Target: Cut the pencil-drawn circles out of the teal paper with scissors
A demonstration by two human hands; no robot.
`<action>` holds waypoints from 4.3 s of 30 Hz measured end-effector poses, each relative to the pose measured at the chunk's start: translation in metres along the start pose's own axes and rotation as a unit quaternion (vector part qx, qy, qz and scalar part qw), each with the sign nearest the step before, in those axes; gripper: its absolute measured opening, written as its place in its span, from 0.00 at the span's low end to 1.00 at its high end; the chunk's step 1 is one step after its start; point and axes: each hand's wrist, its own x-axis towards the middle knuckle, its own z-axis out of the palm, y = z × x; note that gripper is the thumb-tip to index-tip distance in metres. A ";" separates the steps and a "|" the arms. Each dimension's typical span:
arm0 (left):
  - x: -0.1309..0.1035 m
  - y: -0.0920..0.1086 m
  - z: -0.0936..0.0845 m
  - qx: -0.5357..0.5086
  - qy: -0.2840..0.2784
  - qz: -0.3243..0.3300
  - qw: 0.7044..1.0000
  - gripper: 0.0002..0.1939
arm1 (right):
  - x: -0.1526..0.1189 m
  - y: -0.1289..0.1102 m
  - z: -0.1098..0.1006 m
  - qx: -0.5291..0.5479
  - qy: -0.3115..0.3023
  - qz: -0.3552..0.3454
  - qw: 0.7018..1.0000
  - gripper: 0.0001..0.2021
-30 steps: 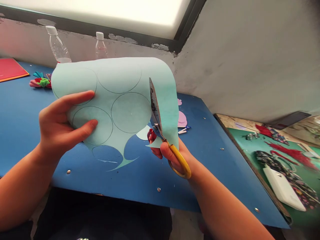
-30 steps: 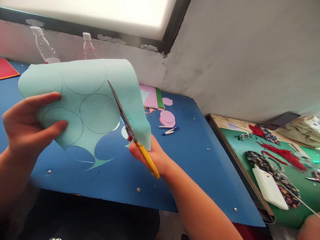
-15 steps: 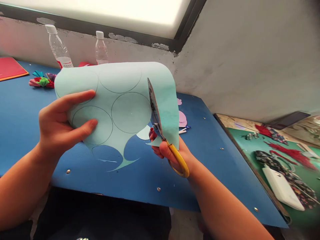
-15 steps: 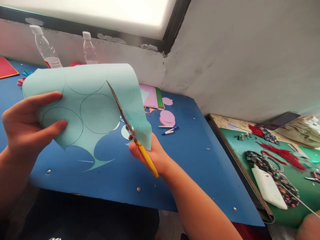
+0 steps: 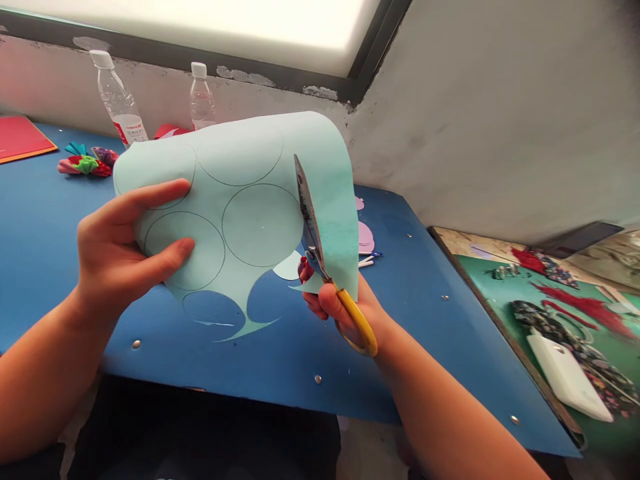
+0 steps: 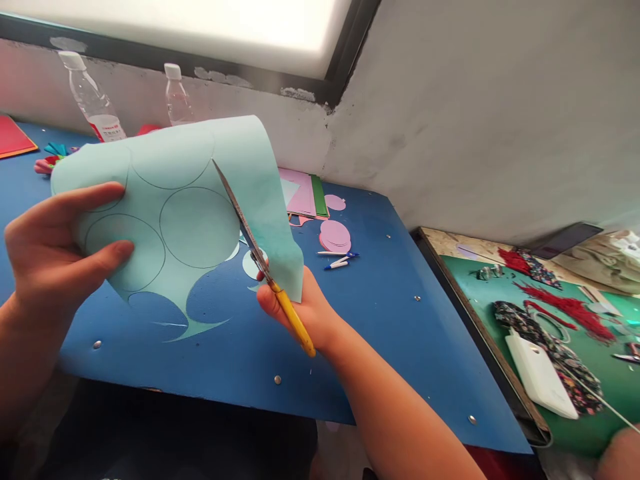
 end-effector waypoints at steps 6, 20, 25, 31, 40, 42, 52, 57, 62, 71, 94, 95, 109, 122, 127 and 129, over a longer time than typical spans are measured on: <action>0.000 -0.014 -0.002 0.012 0.024 0.023 0.999 0.43 | 0.001 -0.003 -0.002 -0.017 0.000 -0.003 1.000 0.40; 0.000 -0.001 0.007 -0.018 0.060 -0.023 0.998 0.30 | 0.003 -0.006 0.000 -0.030 0.001 -0.011 1.000 0.41; 0.000 -0.001 0.005 -0.010 0.036 -0.015 0.999 0.31 | 0.004 -0.004 0.000 -0.022 -0.028 -0.022 0.999 0.39; 0.002 -0.010 0.001 -0.024 0.019 0.027 0.999 0.33 | 0.002 -0.003 0.000 -0.016 -0.032 -0.015 0.999 0.39; 0.002 -0.008 -0.002 0.005 -0.009 0.021 1.000 0.31 | 0.002 0.000 0.001 -0.015 -0.023 -0.020 0.999 0.40; 0.000 -0.001 -0.003 0.031 -0.029 -0.022 0.999 0.29 | 0.002 0.000 0.002 -0.010 -0.021 -0.018 1.000 0.41; 0.000 0.001 -0.004 0.033 -0.027 -0.043 0.998 0.30 | 0.004 -0.005 0.000 -0.017 -0.005 0.003 1.000 0.44; 0.004 -0.022 -0.001 -0.017 0.025 0.071 0.997 0.32 | 0.002 -0.007 -0.002 -0.028 -0.001 0.013 1.000 0.43; 0.005 -0.025 0.002 -0.022 0.031 0.067 0.997 0.29 | 0.001 -0.008 -0.002 -0.035 -0.011 0.011 0.999 0.44; 0.005 -0.027 -0.002 -0.010 0.010 0.101 0.995 0.31 | 0.002 -0.011 -0.002 -0.037 -0.027 -0.009 0.999 0.44; 0.003 -0.020 0.004 -0.023 0.058 0.047 0.997 0.29 | -0.001 -0.008 -0.003 -0.006 -0.015 0.035 0.999 0.41; 0.003 -0.020 0.004 -0.024 0.055 0.047 0.997 0.29 | -0.001 -0.009 -0.003 -0.005 -0.013 0.037 0.999 0.41; 0.004 -0.023 0.005 -0.035 0.066 0.022 0.997 0.29 | -0.002 -0.011 -0.001 -0.009 -0.011 0.033 0.999 0.39; 0.006 -0.017 0.005 -0.038 0.058 0.001 0.998 0.29 | -0.003 -0.010 -0.003 0.000 -0.026 0.032 0.999 0.38; 0.004 -0.004 -0.002 0.037 0.004 -0.068 0.997 0.22 | -0.002 -0.010 -0.003 -0.003 -0.039 0.029 0.999 0.39; 0.005 -0.001 -0.002 0.040 0.003 -0.072 0.997 0.21 | -0.001 -0.011 -0.003 -0.008 -0.037 0.030 0.999 0.39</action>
